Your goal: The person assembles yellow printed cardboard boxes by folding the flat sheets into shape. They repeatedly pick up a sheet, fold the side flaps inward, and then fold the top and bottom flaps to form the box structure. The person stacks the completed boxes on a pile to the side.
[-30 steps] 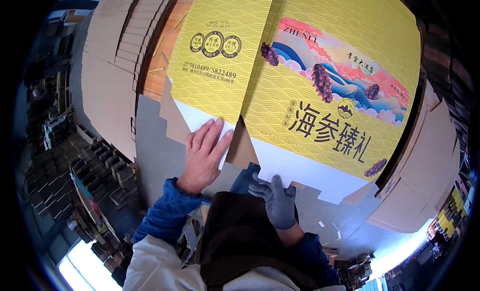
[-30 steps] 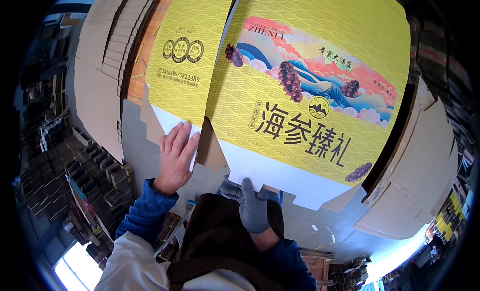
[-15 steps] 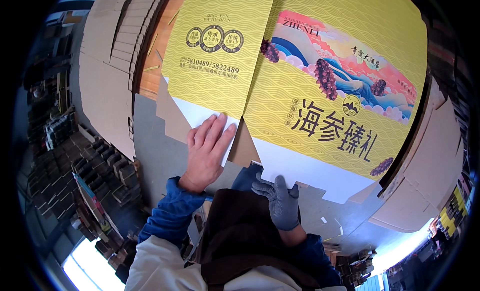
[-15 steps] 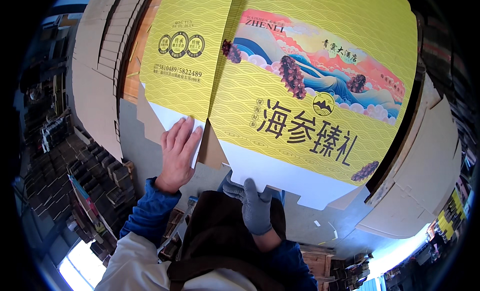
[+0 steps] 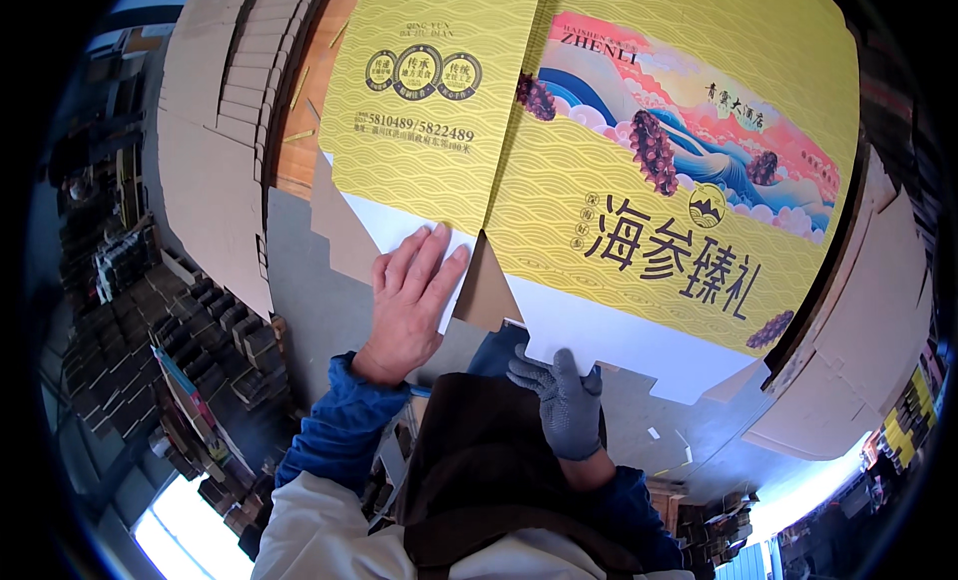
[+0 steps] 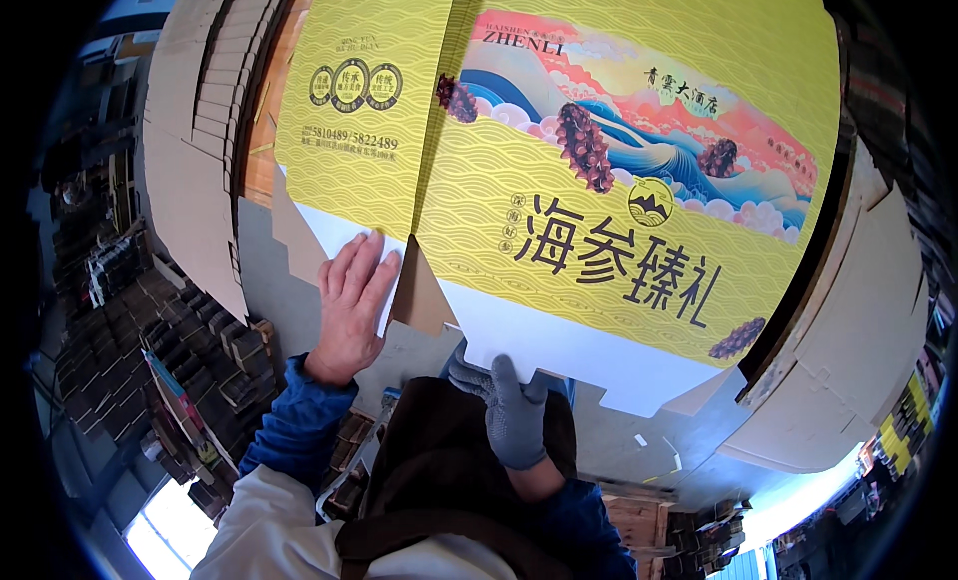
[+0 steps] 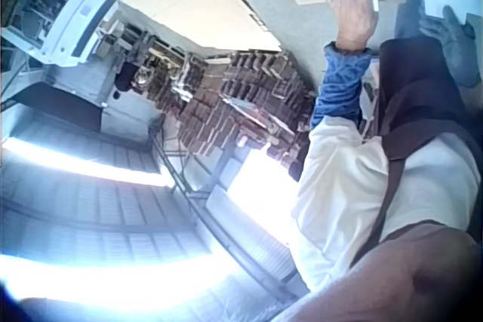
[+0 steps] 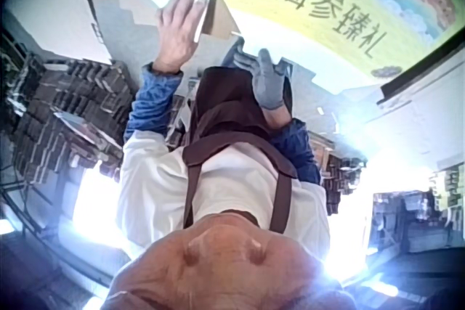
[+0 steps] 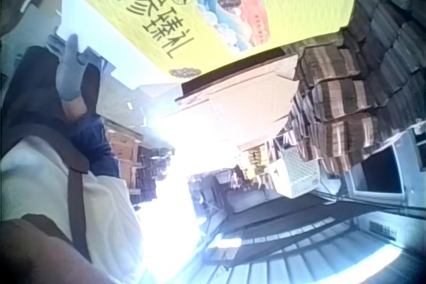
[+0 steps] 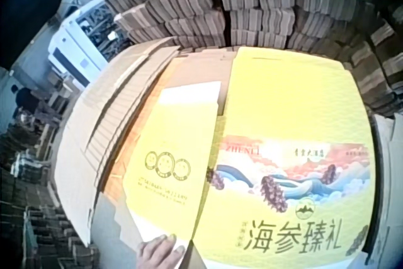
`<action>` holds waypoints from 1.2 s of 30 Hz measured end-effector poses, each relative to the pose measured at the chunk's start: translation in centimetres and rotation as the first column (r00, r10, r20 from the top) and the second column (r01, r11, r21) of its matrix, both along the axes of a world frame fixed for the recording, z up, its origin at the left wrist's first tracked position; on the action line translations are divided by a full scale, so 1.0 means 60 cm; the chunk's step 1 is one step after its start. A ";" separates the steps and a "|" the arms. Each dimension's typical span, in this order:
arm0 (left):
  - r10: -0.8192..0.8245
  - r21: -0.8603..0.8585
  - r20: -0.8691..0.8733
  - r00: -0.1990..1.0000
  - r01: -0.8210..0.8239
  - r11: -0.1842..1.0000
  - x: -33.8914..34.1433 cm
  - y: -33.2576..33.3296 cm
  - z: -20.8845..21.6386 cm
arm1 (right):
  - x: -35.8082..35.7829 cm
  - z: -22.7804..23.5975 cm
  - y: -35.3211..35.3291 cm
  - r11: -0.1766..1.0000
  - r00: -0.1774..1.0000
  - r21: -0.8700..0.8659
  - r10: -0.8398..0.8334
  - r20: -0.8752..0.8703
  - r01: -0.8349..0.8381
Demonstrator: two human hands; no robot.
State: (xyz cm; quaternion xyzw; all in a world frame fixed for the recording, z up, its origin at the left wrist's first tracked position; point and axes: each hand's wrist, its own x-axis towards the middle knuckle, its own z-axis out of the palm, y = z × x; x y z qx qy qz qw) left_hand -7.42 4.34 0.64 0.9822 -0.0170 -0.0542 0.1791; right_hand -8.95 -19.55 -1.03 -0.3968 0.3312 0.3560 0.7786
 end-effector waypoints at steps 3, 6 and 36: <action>-0.012 0.007 -0.011 1.000 0.012 1.000 -0.002 0.005 0.000 | -0.001 -0.002 -0.001 0.999 0.999 0.022 -0.029 -0.020 0.029; -0.023 0.015 -0.035 0.999 0.024 1.000 0.003 0.002 0.001 | -0.002 -0.003 -0.003 0.997 0.998 0.040 -0.065 -0.014 0.066; -0.062 0.064 -0.051 0.997 0.066 0.996 -0.009 -0.007 0.003 | -0.002 -0.006 -0.004 0.988 0.988 0.010 -0.152 0.009 0.151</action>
